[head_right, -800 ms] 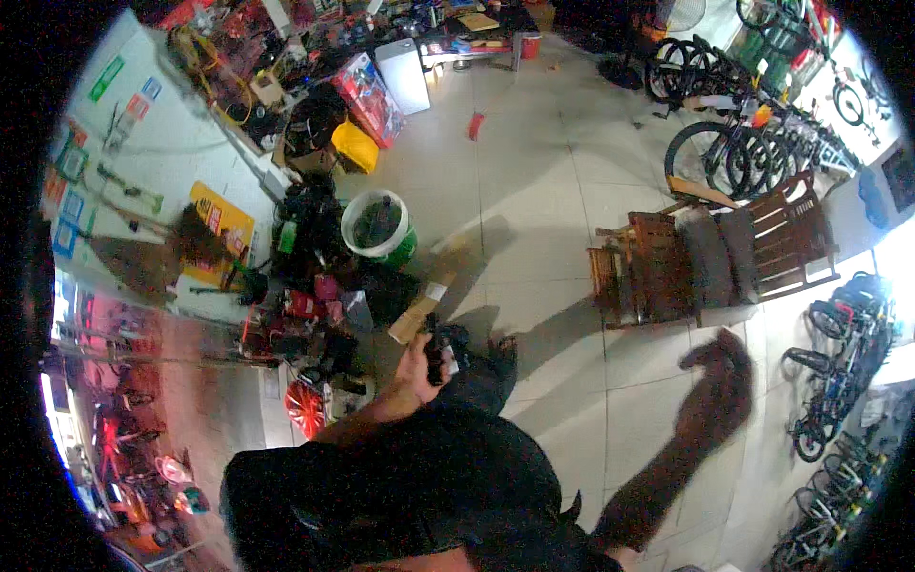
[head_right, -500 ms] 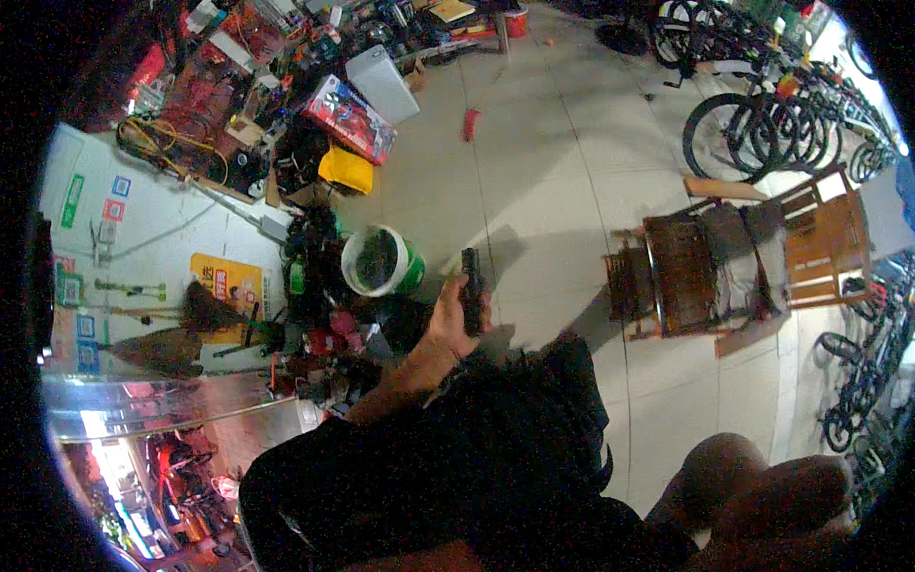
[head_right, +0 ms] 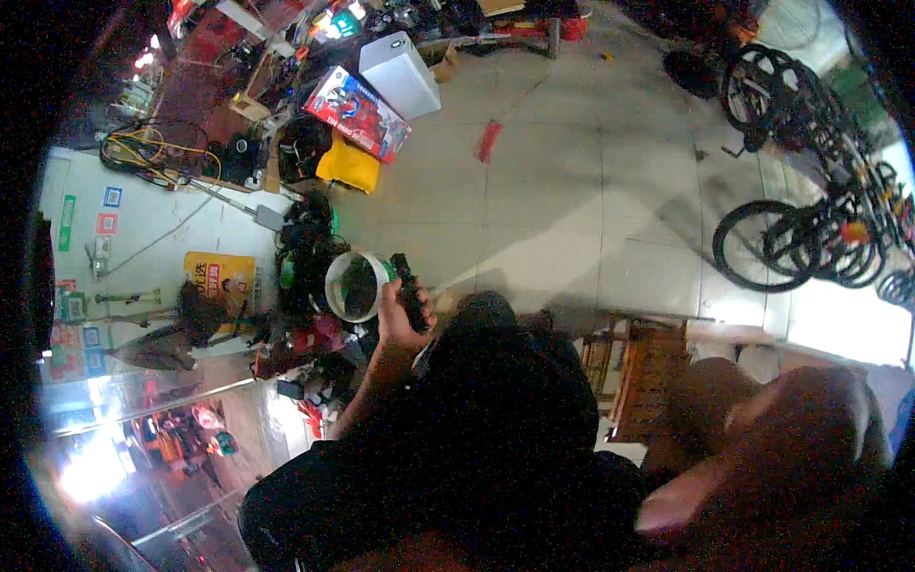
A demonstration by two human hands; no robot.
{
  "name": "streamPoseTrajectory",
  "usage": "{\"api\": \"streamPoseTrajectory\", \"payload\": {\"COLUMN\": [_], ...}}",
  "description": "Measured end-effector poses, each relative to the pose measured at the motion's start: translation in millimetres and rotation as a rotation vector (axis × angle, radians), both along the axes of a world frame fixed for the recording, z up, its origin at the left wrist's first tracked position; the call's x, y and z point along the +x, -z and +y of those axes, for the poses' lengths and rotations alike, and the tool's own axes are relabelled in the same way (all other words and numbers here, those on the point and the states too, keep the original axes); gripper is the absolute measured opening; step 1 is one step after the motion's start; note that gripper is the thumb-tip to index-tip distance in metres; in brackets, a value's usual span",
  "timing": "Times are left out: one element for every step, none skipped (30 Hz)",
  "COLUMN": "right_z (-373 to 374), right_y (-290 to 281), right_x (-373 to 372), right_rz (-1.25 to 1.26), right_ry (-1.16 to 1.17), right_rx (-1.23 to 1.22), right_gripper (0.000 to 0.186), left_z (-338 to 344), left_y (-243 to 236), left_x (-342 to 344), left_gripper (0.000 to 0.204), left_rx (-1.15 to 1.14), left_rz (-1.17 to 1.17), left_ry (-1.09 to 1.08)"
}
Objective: The person repairs a disassembled electric scooter headlight assembly by hand, connecting wires and using a flashlight to inspect the internal components. They use pliers to strip or adjust wires and test the light output before briefly walking into a shop and returning to the work area.
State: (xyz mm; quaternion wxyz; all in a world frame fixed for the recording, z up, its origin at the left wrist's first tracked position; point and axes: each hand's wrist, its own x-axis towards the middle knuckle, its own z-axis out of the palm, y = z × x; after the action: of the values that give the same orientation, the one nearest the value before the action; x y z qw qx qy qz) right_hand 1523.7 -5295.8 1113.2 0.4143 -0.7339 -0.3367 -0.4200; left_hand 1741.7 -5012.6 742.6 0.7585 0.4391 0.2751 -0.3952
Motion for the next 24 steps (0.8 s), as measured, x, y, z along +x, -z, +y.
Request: {"api": "streamPoseTrajectory", "payload": {"right_z": [-20, -39, -59, -80, -98, -116, -132, -143, -161, -178, -182, -194, -217, -239, -257, -273, -292, -315, -339, -359, -378, -399, -424, -449], "right_y": [2, 2, 7, 11, 15, 21, 26, 29, 30, 33, 23, 19, 32, 48, 55, 60, 68, 82, 98, 117, 138, 158, 175, 194], "right_x": [21, 41, 61, 81, 98, 122, 144, 163, 183, 208, 212, 229, 253, 283, 302, 314, 324, 336, 347, 360, 371, 383, 393, 404], "right_rz": [0.007, 0.016, 0.026, 0.032, 0.041, 0.056, 0.074, 0.105, 0.127, 0.160, 0.181, 0.210, 0.287, 0.345, 0.395, 0.447, 0.520, 0.592, 0.655, 0.714, 0.746, 0.780, 0.828, 0.879], "right_ry": [-0.024, -0.042, -0.063, -0.077, -0.084, -0.098, -0.105, -0.075, -0.061, -0.056, 0.017, 0.087, 0.105, 0.102, 0.138, 0.200, 0.280, 0.358, 0.429, 0.471, 0.498, 0.524, 0.556, 0.573], "right_rx": [0.003, 0.007, 0.011, 0.015, 0.023, 0.031, 0.037, 0.054, 0.071, 0.096, 0.082, 0.075, 0.117, 0.134, 0.153, 0.186, 0.220, 0.269, 0.324, 0.387, 0.443, 0.493, 0.519, 0.550], "right_gripper": [0.021, 0.020, 0.020, 0.019, 0.019, 0.018, 0.018, 0.018, 0.017, 0.017, 0.017, 0.017, 0.017, 0.017, 0.017, 0.017, 0.017, 0.018, 0.018, 0.018, 0.016, 0.014, 0.016, 0.017], "left_z": [-13, -27, -42, -57, -75, -95, -117, -136, -156, -166, -214, -262, -271, -299, -333, -359, -381, -410, -439, -459, -475, -491, -507, -517], "left_y": [3, 5, 9, 17, 22, 29, 36, 39, 46, 56, 70, 86, 112, 81, 40, 49, 71, 52, 31, 34, 37, 39, 40, 45], "left_x": [6, 11, 20, 31, 44, 57, 72, 92, 113, 120, 155, 195, 209, 226, 244, 263, 284, 302, 320, 336, 349, 360, 371, 381], "left_gripper": [0.034, 0.034, 0.033, 0.033, 0.033, 0.033, 0.034, 0.034, 0.034, 0.035, 0.036, 0.036, 0.036, 0.035, 0.035, 0.034, 0.034, 0.033, 0.033, 0.032, 0.032, 0.032, 0.032, 0.032], "left_rx": [-0.028, -0.056, -0.047, -0.038, -0.029, -0.025, -0.020, -0.010, -0.075, -0.126, -0.250, -0.299, -0.282, -0.207, -0.138, -0.165, -0.192, -0.180, -0.175, -0.187, -0.191, -0.206, -0.218, -0.208], "left_rz": [-0.027, -0.054, -0.047, -0.040, -0.033, -0.029, -0.024, -0.014, 0.000, 0.042, 0.042, 0.016, 0.025, 0.014, 0.004, -0.033, -0.071, -0.106, -0.149, -0.155, -0.157, -0.154, -0.152, -0.159], "left_ry": [-0.033, -0.062, -0.077, -0.086, -0.091, -0.085, -0.073, -0.033, 0.034, 0.091, 0.196, 0.217, 0.148, 0.122, 0.135, 0.158, 0.172, 0.229, 0.291, 0.283, 0.277, 0.267, 0.258, 0.232]}}
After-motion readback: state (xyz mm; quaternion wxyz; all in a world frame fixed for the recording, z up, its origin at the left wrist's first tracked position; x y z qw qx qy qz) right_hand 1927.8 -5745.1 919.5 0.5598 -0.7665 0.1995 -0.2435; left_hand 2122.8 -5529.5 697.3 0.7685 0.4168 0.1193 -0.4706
